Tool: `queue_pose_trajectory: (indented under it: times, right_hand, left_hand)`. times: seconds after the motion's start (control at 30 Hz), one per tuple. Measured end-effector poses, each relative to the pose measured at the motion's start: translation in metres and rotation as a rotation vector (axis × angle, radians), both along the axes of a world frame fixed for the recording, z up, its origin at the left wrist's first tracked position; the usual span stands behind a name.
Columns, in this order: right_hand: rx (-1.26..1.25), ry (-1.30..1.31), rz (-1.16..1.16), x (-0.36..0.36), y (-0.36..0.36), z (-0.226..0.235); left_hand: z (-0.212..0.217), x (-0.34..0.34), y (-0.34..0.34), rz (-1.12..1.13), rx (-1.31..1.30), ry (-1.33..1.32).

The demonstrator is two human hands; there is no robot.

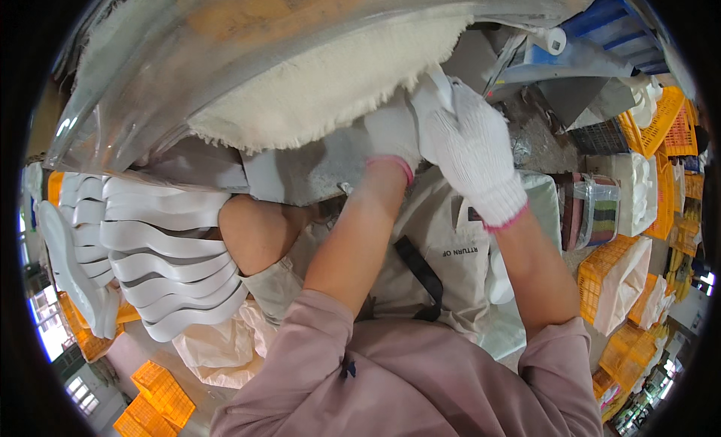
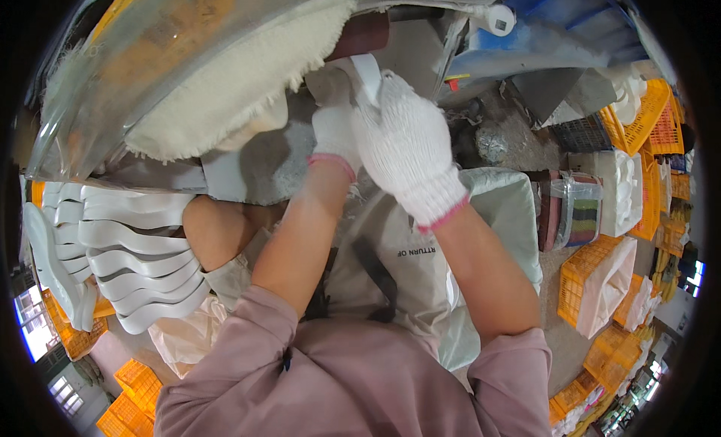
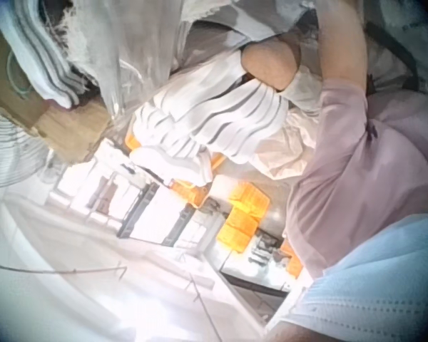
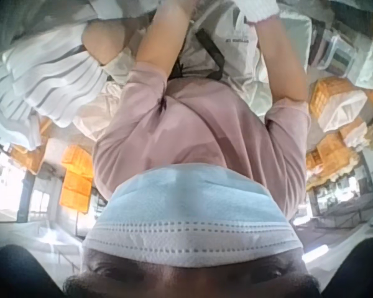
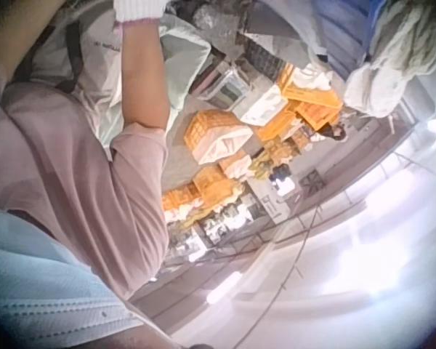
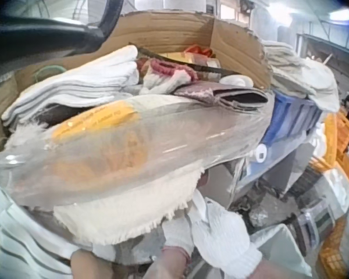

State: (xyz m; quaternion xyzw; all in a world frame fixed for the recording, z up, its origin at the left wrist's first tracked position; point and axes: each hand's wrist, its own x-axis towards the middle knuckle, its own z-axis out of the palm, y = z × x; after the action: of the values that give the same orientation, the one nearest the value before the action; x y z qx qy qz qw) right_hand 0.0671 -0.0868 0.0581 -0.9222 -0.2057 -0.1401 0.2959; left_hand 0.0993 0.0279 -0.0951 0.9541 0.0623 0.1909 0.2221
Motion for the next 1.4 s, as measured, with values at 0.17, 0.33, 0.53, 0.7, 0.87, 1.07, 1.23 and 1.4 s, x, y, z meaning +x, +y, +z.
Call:
queue_pose_trajectory:
  times: [0.17,0.33,0.53,0.7,0.87,1.07,1.23,1.4]
  right_hand:
    - [0.069,0.394,-0.086,-0.025,-0.002,0.007]
    - [-0.626,-0.069,0.339,-0.088,-0.057,-0.018]
    - [-0.358,0.067,0.360,-0.146,-0.001,-0.001]
    - [-0.203,0.100,0.102,-0.086,0.067,0.001]
    - [-0.217,0.306,0.017,-0.110,0.070,0.013]
    - [-0.177,-0.061,0.034,-0.059,0.096,-0.028]
    - [0.241,0.606,0.206,-0.065,0.082,-0.013]
    - [0.238,0.960,0.150,-0.097,0.082,0.035]
  left_hand:
    - [-0.033,0.002,0.025,-0.103,-0.136,0.358]
    - [-0.014,-0.089,0.039,-0.107,-1.775,0.595]
    - [0.053,-0.118,0.054,-0.229,-2.484,0.374]
    - [0.044,-0.068,0.089,-0.191,-2.218,0.085]
    - [0.030,-0.066,0.094,-0.417,-2.446,0.319]
    - [0.022,-0.072,0.078,0.201,-1.037,0.008]
    - [0.010,-0.083,0.080,-0.218,-2.173,0.247]
    - [0.032,-0.064,0.085,-0.152,-2.296,0.244]
